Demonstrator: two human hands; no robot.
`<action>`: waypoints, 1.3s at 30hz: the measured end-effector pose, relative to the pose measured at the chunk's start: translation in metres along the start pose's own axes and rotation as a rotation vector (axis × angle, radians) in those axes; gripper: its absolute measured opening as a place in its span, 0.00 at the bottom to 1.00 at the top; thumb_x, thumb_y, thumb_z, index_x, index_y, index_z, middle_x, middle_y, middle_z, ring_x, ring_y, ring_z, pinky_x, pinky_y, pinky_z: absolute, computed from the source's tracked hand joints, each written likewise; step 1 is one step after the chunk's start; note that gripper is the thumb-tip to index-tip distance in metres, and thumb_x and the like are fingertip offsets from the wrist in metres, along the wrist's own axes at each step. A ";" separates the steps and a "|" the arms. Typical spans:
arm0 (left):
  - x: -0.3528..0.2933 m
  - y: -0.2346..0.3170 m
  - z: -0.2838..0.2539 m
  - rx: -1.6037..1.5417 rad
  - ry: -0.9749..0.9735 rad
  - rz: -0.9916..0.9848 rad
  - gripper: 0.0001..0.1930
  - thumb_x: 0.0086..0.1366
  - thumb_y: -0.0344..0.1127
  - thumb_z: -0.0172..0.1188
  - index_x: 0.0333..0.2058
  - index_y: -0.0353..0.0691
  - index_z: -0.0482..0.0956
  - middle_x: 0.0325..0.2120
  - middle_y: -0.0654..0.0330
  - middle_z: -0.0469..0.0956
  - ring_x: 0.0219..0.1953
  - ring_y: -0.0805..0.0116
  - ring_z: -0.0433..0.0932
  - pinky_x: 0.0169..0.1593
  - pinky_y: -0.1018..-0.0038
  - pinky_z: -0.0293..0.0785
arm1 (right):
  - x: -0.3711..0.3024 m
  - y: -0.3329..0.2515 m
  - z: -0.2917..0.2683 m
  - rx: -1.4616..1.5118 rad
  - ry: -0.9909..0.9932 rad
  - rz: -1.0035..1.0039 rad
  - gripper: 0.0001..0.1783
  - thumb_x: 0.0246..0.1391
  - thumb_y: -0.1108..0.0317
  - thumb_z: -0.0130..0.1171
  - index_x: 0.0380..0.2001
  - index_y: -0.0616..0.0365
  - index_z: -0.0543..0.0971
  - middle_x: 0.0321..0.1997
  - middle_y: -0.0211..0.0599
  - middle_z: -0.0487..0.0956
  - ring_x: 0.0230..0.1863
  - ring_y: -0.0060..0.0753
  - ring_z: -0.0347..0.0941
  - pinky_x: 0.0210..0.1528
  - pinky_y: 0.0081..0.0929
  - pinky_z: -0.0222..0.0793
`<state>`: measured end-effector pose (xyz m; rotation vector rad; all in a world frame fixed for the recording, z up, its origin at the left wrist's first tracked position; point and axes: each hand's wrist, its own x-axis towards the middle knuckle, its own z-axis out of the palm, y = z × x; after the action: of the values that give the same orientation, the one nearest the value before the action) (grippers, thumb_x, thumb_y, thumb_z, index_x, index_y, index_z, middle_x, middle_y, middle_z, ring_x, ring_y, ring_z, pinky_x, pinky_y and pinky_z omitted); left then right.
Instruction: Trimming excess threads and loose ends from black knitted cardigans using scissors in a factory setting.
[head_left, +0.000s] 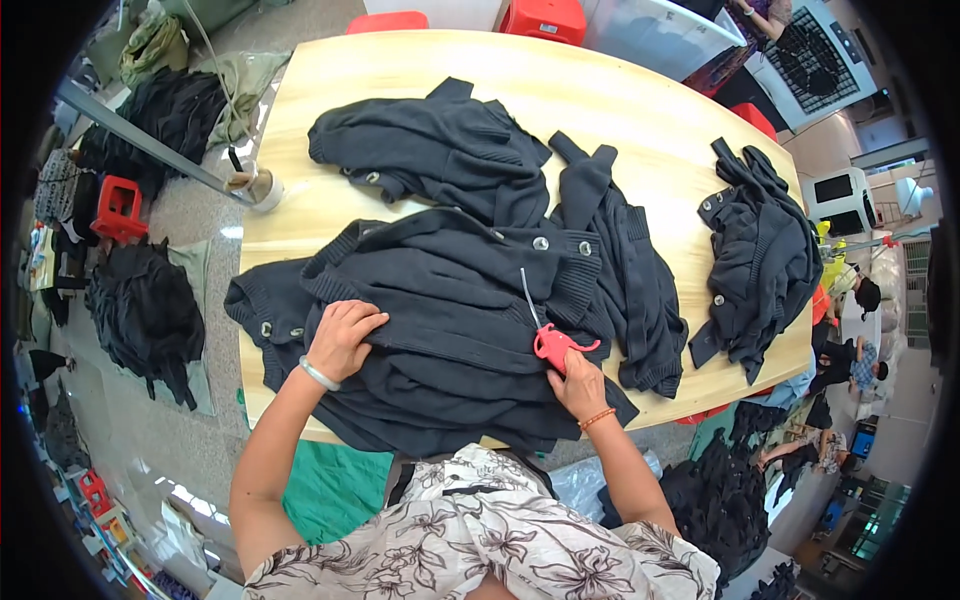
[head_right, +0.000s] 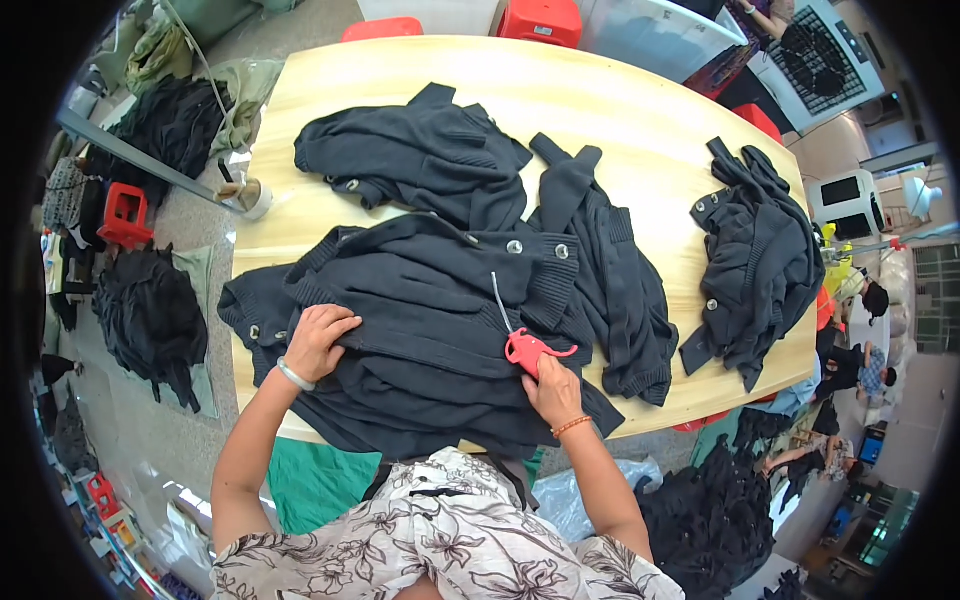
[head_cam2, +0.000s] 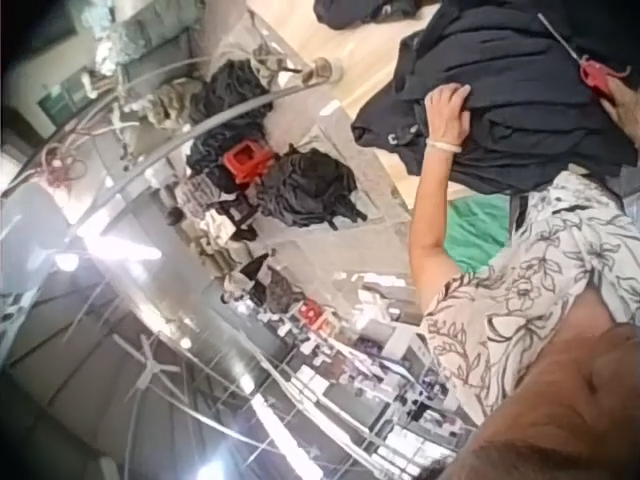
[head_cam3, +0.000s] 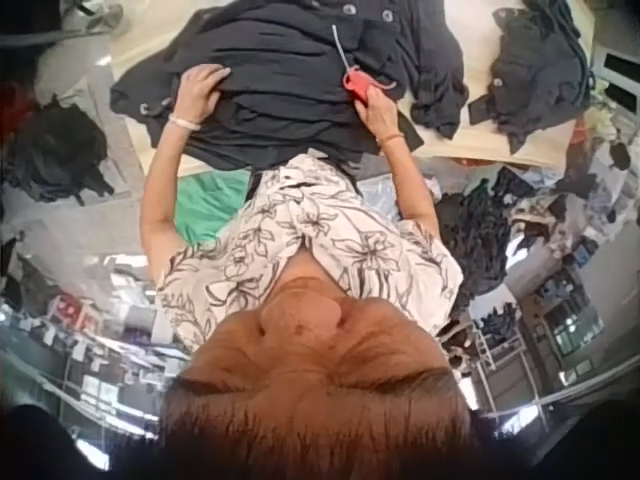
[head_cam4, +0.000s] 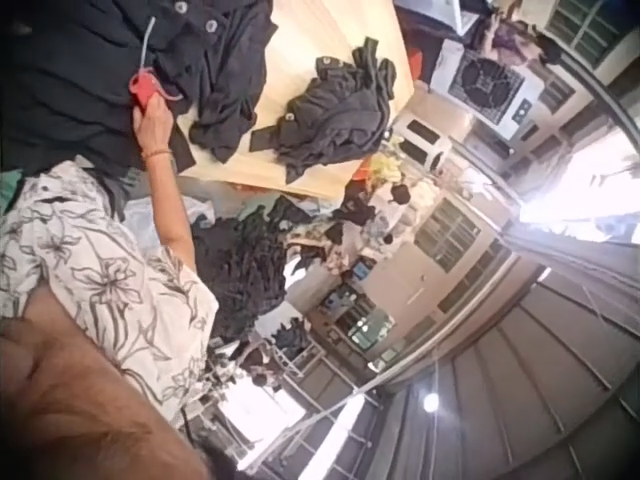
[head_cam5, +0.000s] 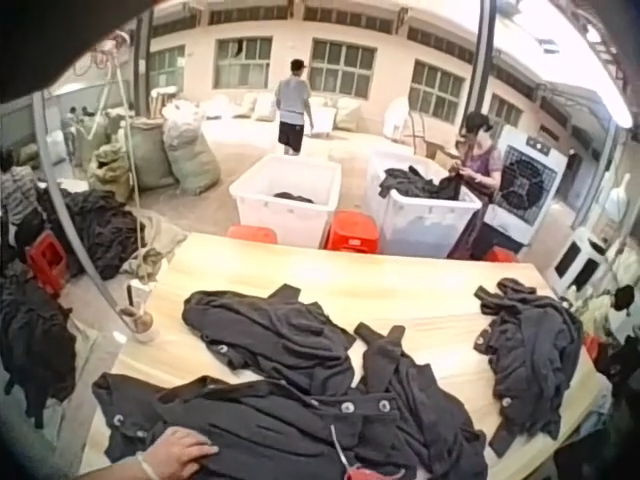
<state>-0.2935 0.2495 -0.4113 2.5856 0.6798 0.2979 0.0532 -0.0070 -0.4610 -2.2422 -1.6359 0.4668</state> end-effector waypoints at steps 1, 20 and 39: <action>0.006 -0.004 0.002 -0.058 0.008 -0.009 0.22 0.46 0.23 0.61 0.44 0.41 0.80 0.42 0.59 0.77 0.50 0.58 0.74 0.58 0.62 0.65 | 0.004 0.004 -0.004 0.026 -0.031 0.015 0.21 0.46 0.64 0.66 0.40 0.63 0.72 0.38 0.50 0.78 0.37 0.57 0.77 0.39 0.46 0.73; -0.072 -0.034 -0.014 0.067 0.309 -0.685 0.19 0.62 0.31 0.62 0.51 0.36 0.74 0.42 0.55 0.77 0.47 0.59 0.75 0.52 0.67 0.70 | 0.066 0.058 -0.111 -0.310 -0.180 0.173 0.12 0.54 0.63 0.59 0.28 0.62 0.79 0.27 0.57 0.80 0.33 0.58 0.79 0.37 0.49 0.75; 0.034 0.161 0.172 0.092 -0.004 0.102 0.29 0.57 0.43 0.65 0.59 0.49 0.73 0.67 0.62 0.60 0.72 0.53 0.51 0.71 0.47 0.39 | -0.053 0.059 -0.113 -0.077 -0.329 -0.198 0.14 0.42 0.72 0.65 0.35 0.55 0.77 0.30 0.40 0.78 0.36 0.48 0.71 0.40 0.40 0.68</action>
<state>-0.1440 0.0787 -0.4834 2.7133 0.5740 0.2991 0.1377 -0.0826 -0.3827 -2.1108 -2.0464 0.7628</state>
